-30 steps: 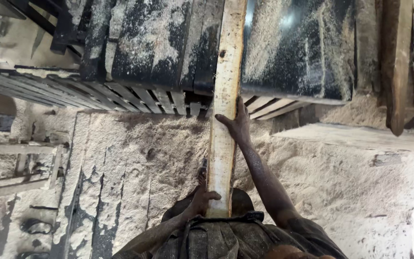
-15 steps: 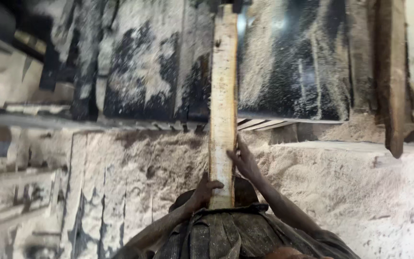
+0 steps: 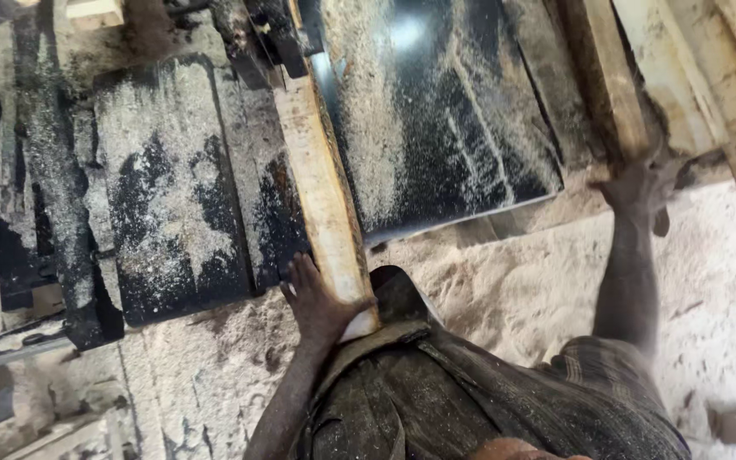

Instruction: The person feeds a long piece of wood through a table saw, guiding it by hand through the blade.

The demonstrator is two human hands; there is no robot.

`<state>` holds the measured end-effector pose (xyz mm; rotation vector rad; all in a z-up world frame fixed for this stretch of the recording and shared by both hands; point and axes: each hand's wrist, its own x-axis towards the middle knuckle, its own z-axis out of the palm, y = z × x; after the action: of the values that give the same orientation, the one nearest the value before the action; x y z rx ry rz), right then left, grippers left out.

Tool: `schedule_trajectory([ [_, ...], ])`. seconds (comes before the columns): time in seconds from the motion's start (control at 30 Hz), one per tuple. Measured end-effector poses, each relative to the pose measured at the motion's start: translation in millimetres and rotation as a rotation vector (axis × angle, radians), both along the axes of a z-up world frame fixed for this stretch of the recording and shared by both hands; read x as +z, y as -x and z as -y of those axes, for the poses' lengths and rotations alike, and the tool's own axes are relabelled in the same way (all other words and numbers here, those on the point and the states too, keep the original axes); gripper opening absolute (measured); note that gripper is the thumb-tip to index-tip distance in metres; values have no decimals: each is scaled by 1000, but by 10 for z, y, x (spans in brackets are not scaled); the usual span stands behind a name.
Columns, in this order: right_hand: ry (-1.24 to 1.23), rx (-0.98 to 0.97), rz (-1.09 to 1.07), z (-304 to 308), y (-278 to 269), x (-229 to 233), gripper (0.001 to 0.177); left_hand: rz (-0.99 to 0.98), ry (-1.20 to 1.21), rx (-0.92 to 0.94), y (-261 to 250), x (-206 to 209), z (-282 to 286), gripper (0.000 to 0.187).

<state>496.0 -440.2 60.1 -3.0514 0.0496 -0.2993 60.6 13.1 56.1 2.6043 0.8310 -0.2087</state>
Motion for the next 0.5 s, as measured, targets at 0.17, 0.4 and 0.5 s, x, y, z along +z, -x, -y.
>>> schedule_trajectory([
  [0.17, -4, -105, -311, 139, -46, -28, 133, -67, 40, 12, -405, 135, -279, 160],
  [0.4, 0, 178, -244, 111, -1, 178, 73, -33, 96, 30, -850, 426, -605, 158],
  [0.5, 138, 331, -467, -183, -104, 246, 44, -37, 50, 28, -960, 261, -760, 156],
])
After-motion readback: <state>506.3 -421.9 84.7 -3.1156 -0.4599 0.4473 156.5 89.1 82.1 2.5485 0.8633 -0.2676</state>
